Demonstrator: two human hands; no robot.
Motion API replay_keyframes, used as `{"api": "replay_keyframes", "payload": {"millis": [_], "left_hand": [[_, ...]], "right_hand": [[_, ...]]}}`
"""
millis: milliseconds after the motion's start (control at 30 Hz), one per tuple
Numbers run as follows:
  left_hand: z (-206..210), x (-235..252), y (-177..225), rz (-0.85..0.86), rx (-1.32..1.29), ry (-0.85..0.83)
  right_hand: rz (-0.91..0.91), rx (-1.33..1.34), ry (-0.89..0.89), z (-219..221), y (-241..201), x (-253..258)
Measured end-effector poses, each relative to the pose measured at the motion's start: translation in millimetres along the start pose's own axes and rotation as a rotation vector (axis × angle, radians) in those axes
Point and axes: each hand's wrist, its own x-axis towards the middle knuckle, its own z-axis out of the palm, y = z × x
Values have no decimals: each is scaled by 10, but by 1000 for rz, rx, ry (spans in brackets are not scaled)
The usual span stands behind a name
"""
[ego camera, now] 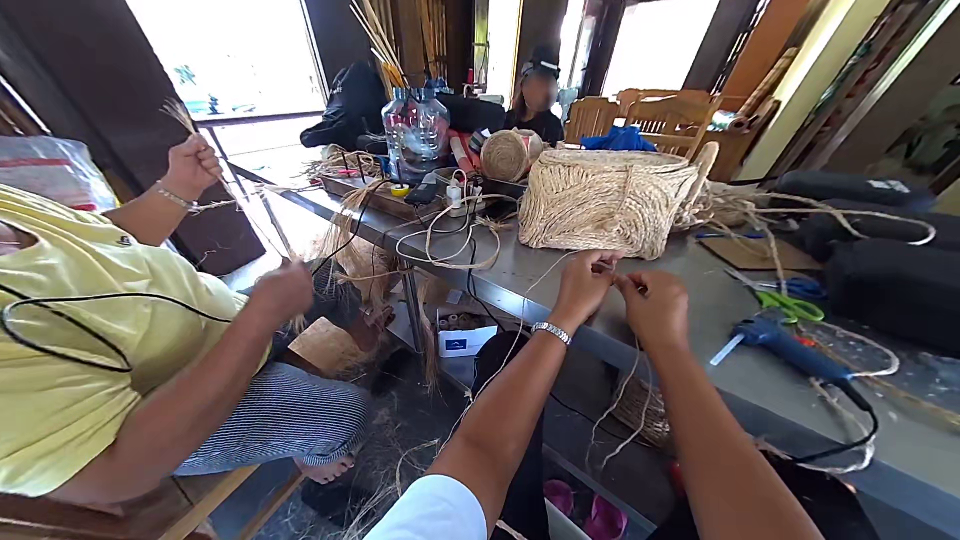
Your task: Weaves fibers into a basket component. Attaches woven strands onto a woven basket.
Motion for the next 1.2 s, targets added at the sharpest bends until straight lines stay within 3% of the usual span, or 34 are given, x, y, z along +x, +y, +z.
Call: {"api": "replay_keyframes", "payload": {"millis": [533,800,1200], "left_hand": [[-41,-40,-36,-59,-230,-37],[-25,-59,-19,-31,-111,-75],[-34,-63,22,-2,-118,-90]], "right_hand": [[24,-31,-139,-1,9,29],[75,125,-103,17,51,39],[68,-24,20,1,-43,-10]]}}
